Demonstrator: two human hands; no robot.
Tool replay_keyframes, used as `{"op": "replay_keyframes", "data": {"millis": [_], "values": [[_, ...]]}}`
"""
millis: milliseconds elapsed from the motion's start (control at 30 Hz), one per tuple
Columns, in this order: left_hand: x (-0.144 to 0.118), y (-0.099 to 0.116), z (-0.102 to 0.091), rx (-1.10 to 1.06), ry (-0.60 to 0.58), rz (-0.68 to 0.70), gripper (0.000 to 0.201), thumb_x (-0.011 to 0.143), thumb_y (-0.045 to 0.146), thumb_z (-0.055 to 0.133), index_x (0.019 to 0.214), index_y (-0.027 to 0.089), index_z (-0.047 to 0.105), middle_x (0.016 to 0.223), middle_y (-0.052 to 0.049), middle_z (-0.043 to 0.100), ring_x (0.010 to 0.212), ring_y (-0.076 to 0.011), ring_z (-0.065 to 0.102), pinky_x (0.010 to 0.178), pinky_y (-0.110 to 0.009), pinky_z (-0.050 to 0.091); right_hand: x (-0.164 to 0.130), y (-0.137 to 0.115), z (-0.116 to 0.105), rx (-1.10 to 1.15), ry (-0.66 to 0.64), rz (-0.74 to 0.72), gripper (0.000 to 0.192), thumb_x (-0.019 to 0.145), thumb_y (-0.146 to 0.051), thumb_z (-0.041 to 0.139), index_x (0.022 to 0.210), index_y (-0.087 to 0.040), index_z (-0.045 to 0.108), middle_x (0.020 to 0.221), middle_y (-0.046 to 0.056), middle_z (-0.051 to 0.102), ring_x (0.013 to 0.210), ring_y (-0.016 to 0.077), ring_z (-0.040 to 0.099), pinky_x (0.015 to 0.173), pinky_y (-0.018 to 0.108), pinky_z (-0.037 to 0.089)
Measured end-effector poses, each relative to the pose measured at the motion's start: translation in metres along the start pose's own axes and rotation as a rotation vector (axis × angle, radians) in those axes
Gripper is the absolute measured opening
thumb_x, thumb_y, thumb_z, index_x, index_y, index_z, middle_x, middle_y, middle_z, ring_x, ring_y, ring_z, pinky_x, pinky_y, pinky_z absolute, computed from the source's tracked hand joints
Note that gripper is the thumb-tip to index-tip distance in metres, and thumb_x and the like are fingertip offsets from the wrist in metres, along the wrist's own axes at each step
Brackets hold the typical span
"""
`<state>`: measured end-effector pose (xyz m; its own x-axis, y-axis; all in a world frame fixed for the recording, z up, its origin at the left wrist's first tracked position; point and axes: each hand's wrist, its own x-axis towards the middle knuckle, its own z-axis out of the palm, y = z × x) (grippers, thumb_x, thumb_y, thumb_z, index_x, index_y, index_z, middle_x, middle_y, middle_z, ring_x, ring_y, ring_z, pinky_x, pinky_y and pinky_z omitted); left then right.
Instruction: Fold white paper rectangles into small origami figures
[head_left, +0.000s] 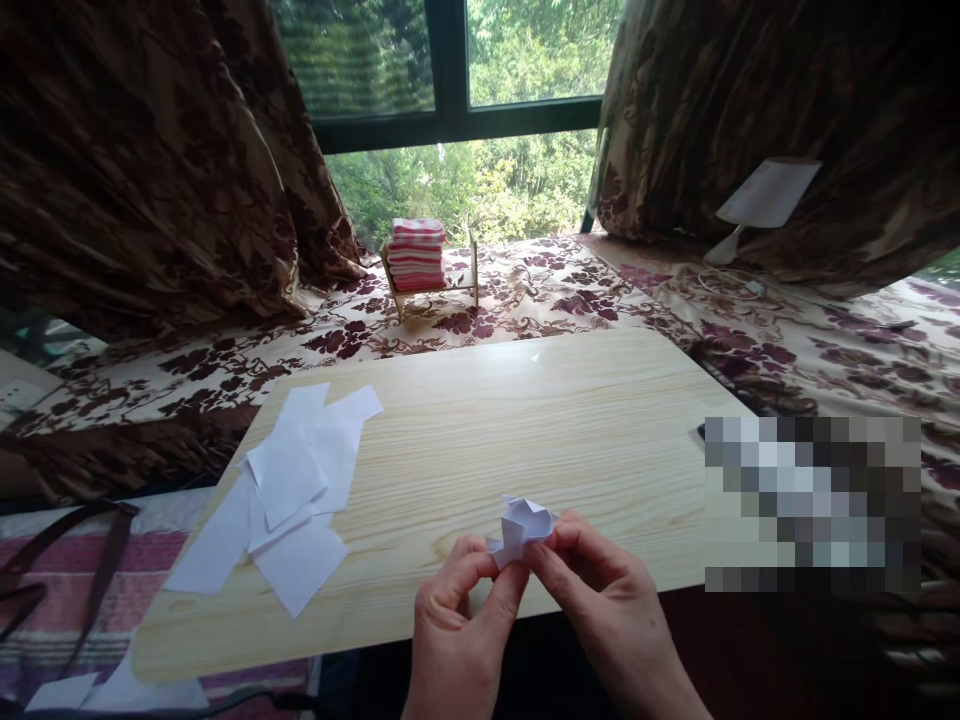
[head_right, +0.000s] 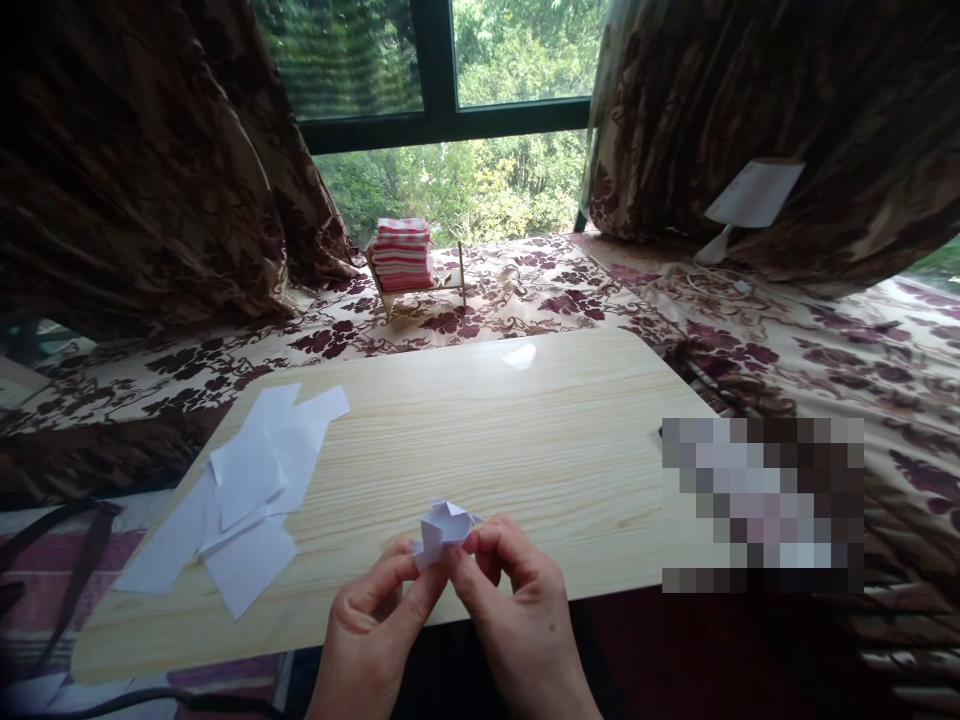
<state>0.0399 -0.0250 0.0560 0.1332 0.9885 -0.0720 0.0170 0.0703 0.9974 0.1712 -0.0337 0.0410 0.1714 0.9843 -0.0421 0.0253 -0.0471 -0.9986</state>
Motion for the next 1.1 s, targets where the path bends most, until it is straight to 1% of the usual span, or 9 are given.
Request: {"op": "replay_keyframes", "data": {"millis": [133, 233, 333, 467, 567, 667, 800, 1000, 1100], "values": [[0.001, -0.003, 0.003, -0.025, 0.07, -0.002, 0.021, 0.079, 0.04, 0.071, 0.083, 0.02, 0.078, 0.077, -0.003, 0.064, 0.081, -0.0189, 0.057, 0.073, -0.026, 0.044, 0.002, 0.001, 0.007, 0.11, 0.078, 0.044, 0.027, 0.076, -0.046, 0.071, 0.071, -0.021, 0.063, 0.074, 0.001, 0.058, 0.07, 0.0165, 0.053, 0.063, 0.027, 0.045], [0.002, -0.006, 0.004, -0.035, 0.088, 0.001, 0.022, 0.078, 0.042, 0.072, 0.082, 0.021, 0.078, 0.078, -0.003, 0.065, 0.082, -0.0191, 0.058, 0.074, -0.025, 0.045, 0.003, -0.001, 0.011, 0.162, 0.115, 0.056, 0.026, 0.076, -0.044, 0.072, 0.07, -0.02, 0.063, 0.072, 0.001, 0.058, 0.069, 0.0163, 0.054, 0.064, 0.027, 0.045], [0.003, -0.009, 0.005, -0.02, 0.104, 0.015, 0.025, 0.078, 0.044, 0.072, 0.078, 0.02, 0.078, 0.078, -0.004, 0.065, 0.081, -0.0188, 0.058, 0.075, -0.026, 0.045, 0.004, -0.005, 0.014, 0.212, 0.082, 0.058, 0.023, 0.077, -0.041, 0.071, 0.068, -0.02, 0.067, 0.072, 0.001, 0.06, 0.071, 0.0168, 0.055, 0.066, 0.027, 0.046], [0.004, -0.012, 0.007, -0.049, 0.137, -0.003, 0.028, 0.076, 0.047, 0.073, 0.075, 0.019, 0.077, 0.082, -0.005, 0.066, 0.082, -0.0198, 0.059, 0.076, -0.027, 0.046, 0.006, -0.01, 0.018, 0.295, 0.085, 0.055, 0.024, 0.08, -0.041, 0.068, 0.069, -0.02, 0.07, 0.075, 0.002, 0.06, 0.076, 0.0178, 0.057, 0.07, 0.027, 0.048], [0.005, -0.013, 0.007, -0.085, 0.13, -0.005, 0.028, 0.076, 0.047, 0.073, 0.074, 0.019, 0.076, 0.081, -0.005, 0.066, 0.082, -0.02, 0.06, 0.075, -0.026, 0.047, 0.008, -0.009, 0.02, 0.302, 0.098, 0.065, 0.027, 0.081, -0.044, 0.067, 0.068, -0.019, 0.069, 0.072, 0.002, 0.059, 0.072, 0.0168, 0.056, 0.067, 0.026, 0.048], [0.007, -0.015, 0.006, -0.071, 0.145, -0.002, 0.025, 0.076, 0.044, 0.073, 0.07, 0.019, 0.074, 0.079, -0.004, 0.065, 0.082, -0.0194, 0.06, 0.076, -0.026, 0.046, 0.009, -0.007, 0.022, 0.304, 0.12, 0.104, 0.031, 0.08, -0.046, 0.067, 0.064, -0.019, 0.065, 0.069, 0.001, 0.059, 0.069, 0.0156, 0.054, 0.065, 0.025, 0.047], [0.009, -0.018, 0.004, -0.027, 0.15, 0.023, 0.029, 0.077, 0.043, 0.071, 0.064, 0.018, 0.068, 0.076, -0.004, 0.064, 0.079, -0.0196, 0.059, 0.075, -0.027, 0.046, 0.012, -0.005, 0.023, 0.341, 0.061, 0.171, 0.027, 0.076, -0.045, 0.072, 0.069, -0.02, 0.067, 0.071, 0.001, 0.063, 0.07, 0.0168, 0.057, 0.068, 0.027, 0.048], [0.007, -0.017, 0.004, 0.02, 0.116, 0.031, 0.034, 0.08, 0.049, 0.066, 0.066, 0.018, 0.071, 0.077, -0.006, 0.064, 0.079, -0.0206, 0.059, 0.073, -0.027, 0.046, 0.013, 0.0, 0.025, 0.284, 0.108, 0.105, 0.037, 0.081, -0.049, 0.065, 0.061, -0.019, 0.063, 0.064, -0.001, 0.052, 0.062, 0.0141, 0.046, 0.059, 0.025, 0.041], [0.008, -0.015, 0.001, 0.035, 0.08, -0.015, 0.035, 0.079, 0.05, 0.066, 0.065, 0.018, 0.071, 0.074, -0.005, 0.062, 0.078, -0.0206, 0.057, 0.072, -0.028, 0.046, 0.013, 0.005, 0.025, 0.292, 0.111, 0.135, 0.041, 0.083, -0.052, 0.061, 0.059, -0.019, 0.059, 0.062, -0.002, 0.046, 0.061, 0.0136, 0.041, 0.057, 0.025, 0.039]]}}
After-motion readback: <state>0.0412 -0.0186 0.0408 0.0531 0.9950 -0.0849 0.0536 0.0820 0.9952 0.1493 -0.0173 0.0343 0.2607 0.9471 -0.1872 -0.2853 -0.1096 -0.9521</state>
